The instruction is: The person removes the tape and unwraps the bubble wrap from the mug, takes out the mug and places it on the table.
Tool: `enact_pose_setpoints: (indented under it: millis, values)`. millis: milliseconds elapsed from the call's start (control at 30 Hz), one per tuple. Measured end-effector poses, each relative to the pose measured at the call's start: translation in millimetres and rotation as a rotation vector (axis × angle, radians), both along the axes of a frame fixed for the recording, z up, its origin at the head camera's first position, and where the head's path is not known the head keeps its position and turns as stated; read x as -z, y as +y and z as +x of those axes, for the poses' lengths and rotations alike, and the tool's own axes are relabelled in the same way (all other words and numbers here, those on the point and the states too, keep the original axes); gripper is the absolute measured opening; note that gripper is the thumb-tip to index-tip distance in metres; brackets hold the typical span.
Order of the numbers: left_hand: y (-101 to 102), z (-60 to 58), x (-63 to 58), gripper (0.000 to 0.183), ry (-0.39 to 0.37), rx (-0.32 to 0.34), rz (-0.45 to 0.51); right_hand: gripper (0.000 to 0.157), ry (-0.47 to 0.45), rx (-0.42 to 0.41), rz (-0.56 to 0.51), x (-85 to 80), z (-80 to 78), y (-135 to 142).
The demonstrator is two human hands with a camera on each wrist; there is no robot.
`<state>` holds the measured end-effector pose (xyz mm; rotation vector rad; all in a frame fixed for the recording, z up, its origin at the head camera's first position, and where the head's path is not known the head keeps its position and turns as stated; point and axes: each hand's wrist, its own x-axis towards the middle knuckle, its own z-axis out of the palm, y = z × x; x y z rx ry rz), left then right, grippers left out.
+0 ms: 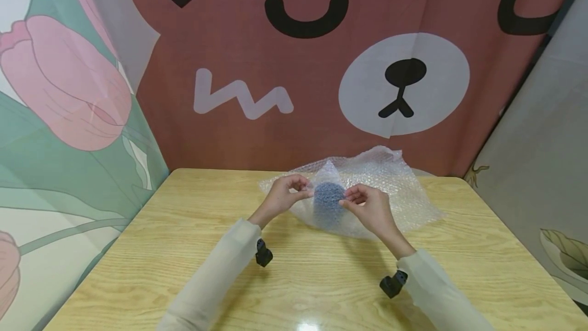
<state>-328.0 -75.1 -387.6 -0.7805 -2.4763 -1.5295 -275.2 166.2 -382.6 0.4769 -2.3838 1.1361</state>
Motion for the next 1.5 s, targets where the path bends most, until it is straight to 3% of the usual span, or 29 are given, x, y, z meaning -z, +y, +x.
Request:
enact_pose_setpoints:
  millis: [200,400,667,833,1000,1267,1500]
  values:
    - [-3.3,4.0,-2.2,0.011,-0.005,0.048,0.007,0.014,0.028,-0.001,0.021,0.5,0.1,1.4]
    - [-5.3,8.2,-3.0,0.01,-0.021,0.049,0.001,0.014,0.066,-0.023,0.041,0.9,1.2,1.7]
    - [-6.2,10.6,-2.3,0.009,0.098,0.048,-0.012,0.015,0.116,-0.081,0.048,2.0,2.2,3.8]
    - [-9.4,12.6,-2.7,0.009,0.122,0.06,-0.03,0.018,0.181,-0.147,0.049,4.9,1.5,5.9]
    - [-13.7,15.9,-4.6,0.008,0.156,0.102,-0.051,0.02,0.28,-0.211,0.087,6.7,1.0,7.5]
    - [-22.2,21.0,-3.9,0.009,0.294,0.204,-0.075,0.023,0.39,-0.346,0.151,6.4,2.6,10.1]
    - [-30.4,29.2,-6.4,0.006,0.371,0.273,-0.187,0.028,0.482,-0.458,0.207,4.3,7.0,8.7]
